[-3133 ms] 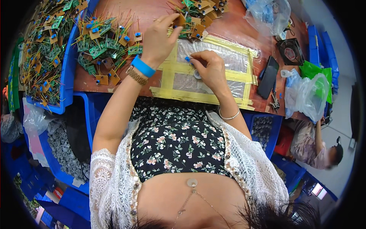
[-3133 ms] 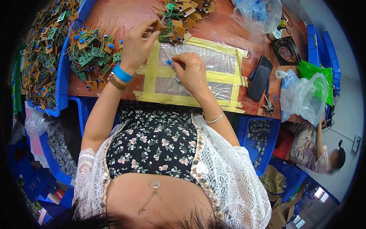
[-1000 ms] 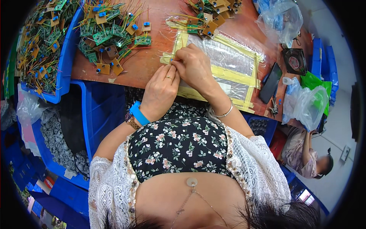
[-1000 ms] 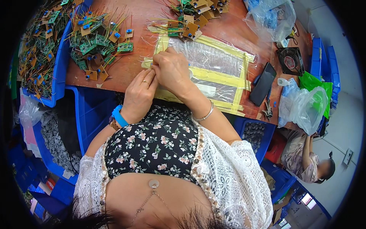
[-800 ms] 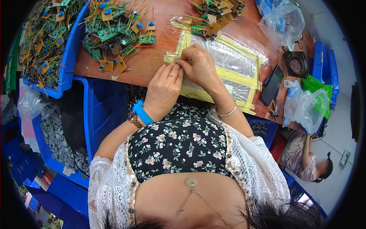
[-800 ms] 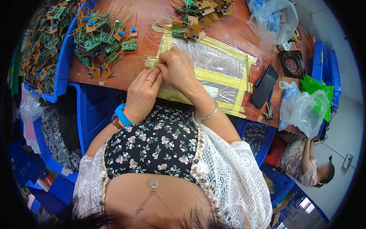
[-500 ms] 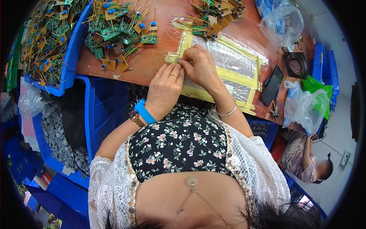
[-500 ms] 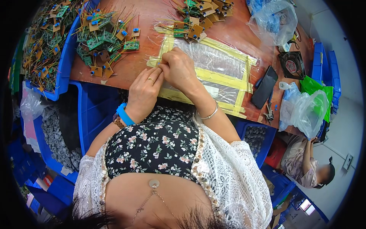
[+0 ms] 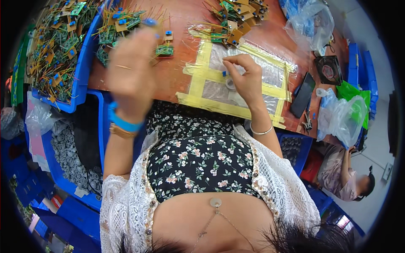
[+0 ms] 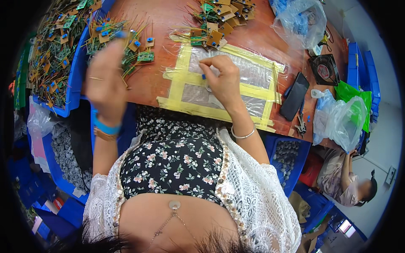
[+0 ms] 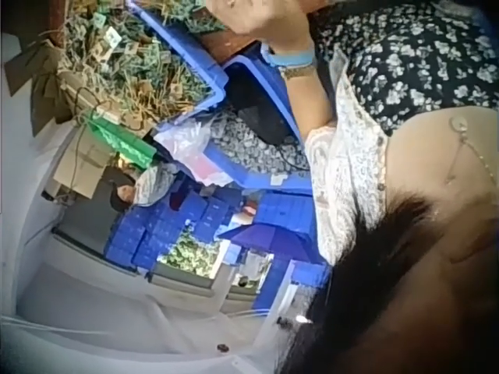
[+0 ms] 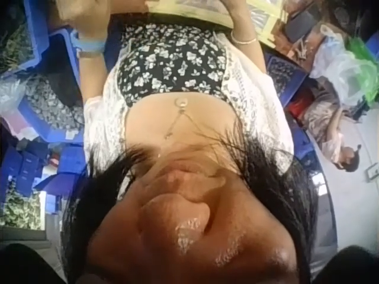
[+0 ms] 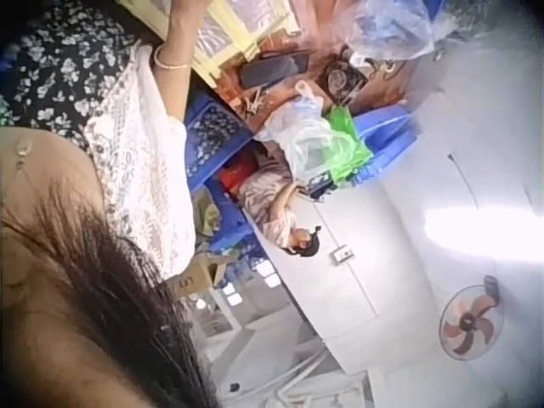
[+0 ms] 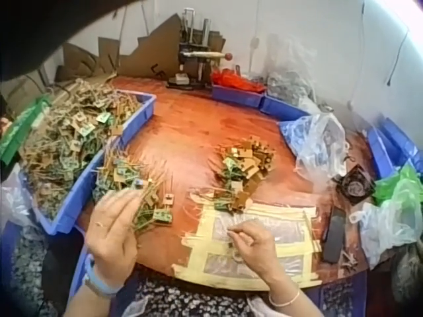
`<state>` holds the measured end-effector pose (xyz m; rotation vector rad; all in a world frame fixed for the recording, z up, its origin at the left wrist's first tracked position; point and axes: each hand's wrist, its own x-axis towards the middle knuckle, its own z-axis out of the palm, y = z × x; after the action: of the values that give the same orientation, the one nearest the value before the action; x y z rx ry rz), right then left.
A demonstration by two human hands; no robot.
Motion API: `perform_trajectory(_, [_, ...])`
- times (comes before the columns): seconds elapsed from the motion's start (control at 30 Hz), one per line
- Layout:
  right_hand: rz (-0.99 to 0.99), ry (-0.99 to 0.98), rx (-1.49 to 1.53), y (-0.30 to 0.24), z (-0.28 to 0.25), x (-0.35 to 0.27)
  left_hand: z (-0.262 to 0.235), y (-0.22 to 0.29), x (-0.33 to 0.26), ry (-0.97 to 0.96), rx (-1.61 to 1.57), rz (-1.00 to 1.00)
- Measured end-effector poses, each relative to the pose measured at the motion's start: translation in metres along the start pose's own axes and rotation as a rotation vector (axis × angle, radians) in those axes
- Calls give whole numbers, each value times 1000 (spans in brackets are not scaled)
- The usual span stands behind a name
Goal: Assembling electronic components onto a circuit board template at a factory workbench.
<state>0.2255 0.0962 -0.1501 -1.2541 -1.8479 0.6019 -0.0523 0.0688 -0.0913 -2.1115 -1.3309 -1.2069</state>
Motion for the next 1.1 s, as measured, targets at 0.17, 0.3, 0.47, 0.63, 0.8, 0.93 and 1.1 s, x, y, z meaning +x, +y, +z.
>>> perform_trajectory(0.17, [57, 8, -139, 12, -12, -4, 1, -49, 15, 15, 179, -135])
perform_trajectory(0.3, [31, -48, -160, 10, -9, -10, 30, -11, 7, -72, -28, -89])
perform_trajectory(0.47, [-81, -135, -227, 4, 3, -7, 97, 35, -10, -280, -343, -175])
perform_trajectory(0.63, [-113, -65, -206, -1, 22, -5, 153, 34, 9, -312, -265, -336])
perform_trajectory(0.8, [-334, -47, -328, -2, 26, -5, 169, 26, 9, -454, -441, -420])
perform_trajectory(0.93, [-222, -28, -269, 3, 20, -10, 163, 35, 5, -184, -466, -417])
perform_trajectory(1.1, [-209, -45, -334, -8, 27, -5, 170, 55, 26, -211, -580, -217])
